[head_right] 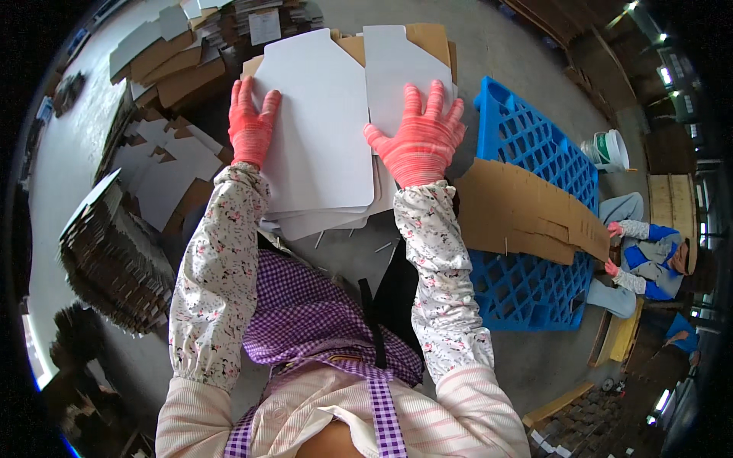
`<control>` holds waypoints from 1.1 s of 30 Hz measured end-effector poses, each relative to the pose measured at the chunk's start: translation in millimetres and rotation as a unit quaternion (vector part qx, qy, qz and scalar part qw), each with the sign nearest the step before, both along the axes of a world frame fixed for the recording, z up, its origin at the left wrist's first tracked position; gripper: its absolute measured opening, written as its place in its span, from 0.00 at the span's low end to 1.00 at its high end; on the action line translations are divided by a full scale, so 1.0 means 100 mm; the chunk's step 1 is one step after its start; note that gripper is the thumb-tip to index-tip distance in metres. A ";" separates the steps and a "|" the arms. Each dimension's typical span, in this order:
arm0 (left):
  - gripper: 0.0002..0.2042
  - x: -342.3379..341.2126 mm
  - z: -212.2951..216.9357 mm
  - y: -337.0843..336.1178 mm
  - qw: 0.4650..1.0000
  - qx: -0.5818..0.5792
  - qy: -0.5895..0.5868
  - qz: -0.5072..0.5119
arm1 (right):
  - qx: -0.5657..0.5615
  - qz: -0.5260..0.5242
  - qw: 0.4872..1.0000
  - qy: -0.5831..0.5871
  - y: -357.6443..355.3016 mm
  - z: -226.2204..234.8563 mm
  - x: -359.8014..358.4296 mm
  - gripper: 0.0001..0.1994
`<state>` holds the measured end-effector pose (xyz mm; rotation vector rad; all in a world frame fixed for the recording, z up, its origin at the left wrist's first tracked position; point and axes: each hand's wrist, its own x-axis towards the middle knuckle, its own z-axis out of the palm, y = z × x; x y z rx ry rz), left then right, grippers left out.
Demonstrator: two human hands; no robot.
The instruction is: The person strips excess cardboard edges from pre-cut cardboard sheets by hand and stacks the cut cardboard pieces.
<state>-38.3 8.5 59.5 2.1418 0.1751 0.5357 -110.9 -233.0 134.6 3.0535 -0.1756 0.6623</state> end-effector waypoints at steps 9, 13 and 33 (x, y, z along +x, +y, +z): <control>0.23 -0.07 0.25 -0.29 0.920 0.193 -0.284 -0.188 | 0.026 0.012 1.000 0.014 0.05 -0.02 0.03 0.43; 0.22 0.07 0.35 -0.76 0.868 0.198 -0.325 -0.318 | 0.039 0.000 0.999 0.033 -0.10 0.05 0.01 0.47; 0.15 -0.12 0.49 -0.86 0.880 0.234 -0.221 -0.350 | -0.092 -0.368 0.905 0.192 -2.07 -2.93 -1.46 0.23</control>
